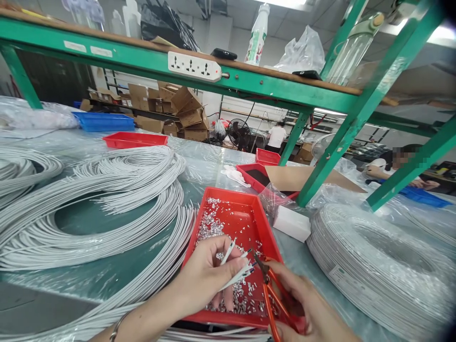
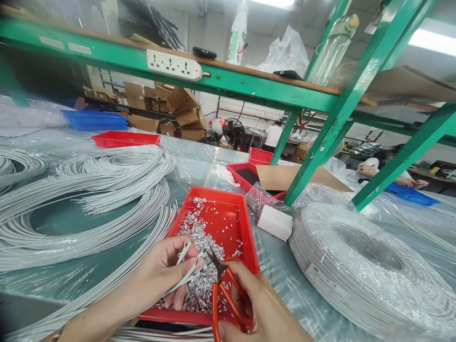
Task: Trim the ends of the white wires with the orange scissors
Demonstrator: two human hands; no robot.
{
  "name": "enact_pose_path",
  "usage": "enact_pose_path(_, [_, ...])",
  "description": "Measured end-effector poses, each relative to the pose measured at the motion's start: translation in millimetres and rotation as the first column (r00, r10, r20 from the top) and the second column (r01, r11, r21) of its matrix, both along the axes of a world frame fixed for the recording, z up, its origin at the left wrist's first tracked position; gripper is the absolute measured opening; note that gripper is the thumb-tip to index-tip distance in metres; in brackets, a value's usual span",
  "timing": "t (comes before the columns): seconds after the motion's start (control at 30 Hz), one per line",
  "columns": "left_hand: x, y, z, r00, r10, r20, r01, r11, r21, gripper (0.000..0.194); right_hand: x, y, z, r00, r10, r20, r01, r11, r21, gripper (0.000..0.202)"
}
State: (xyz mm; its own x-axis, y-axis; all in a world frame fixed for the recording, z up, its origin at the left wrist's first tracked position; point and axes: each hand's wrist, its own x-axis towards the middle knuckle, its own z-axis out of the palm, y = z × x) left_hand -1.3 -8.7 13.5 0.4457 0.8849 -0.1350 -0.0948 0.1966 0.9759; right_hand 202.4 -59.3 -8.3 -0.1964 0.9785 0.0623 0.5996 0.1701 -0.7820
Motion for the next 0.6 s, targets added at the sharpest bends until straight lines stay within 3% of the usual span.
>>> enact_pose_path(0.17, [-4.2, -2.5, -1.4, 0.999, -0.044, 0.001, 0.044, 0.999, -0.004, 0.030, -5.4, -5.0, 13.1, 0.994, -0.073, 0.087, 0.064, 0.993, 0.099, 0.057])
enact_pose_path(0.3, [-6.5, -2.8, -3.1, 0.997, -0.069, 0.030, 0.069, 0.998, 0.015, 0.032, -11.4, -6.7, 18.1, 0.993, -0.048, 0.106, 0.038, 0.995, 0.090, 0.051])
enact_pose_path(0.6, [0.3, -5.9, 5.2, 0.989, 0.002, -0.147, 0.015, 0.993, 0.113, 0.023, -25.3, -7.9, 34.9, 0.965, -0.094, 0.246, 0.055, 0.986, 0.160, 0.052])
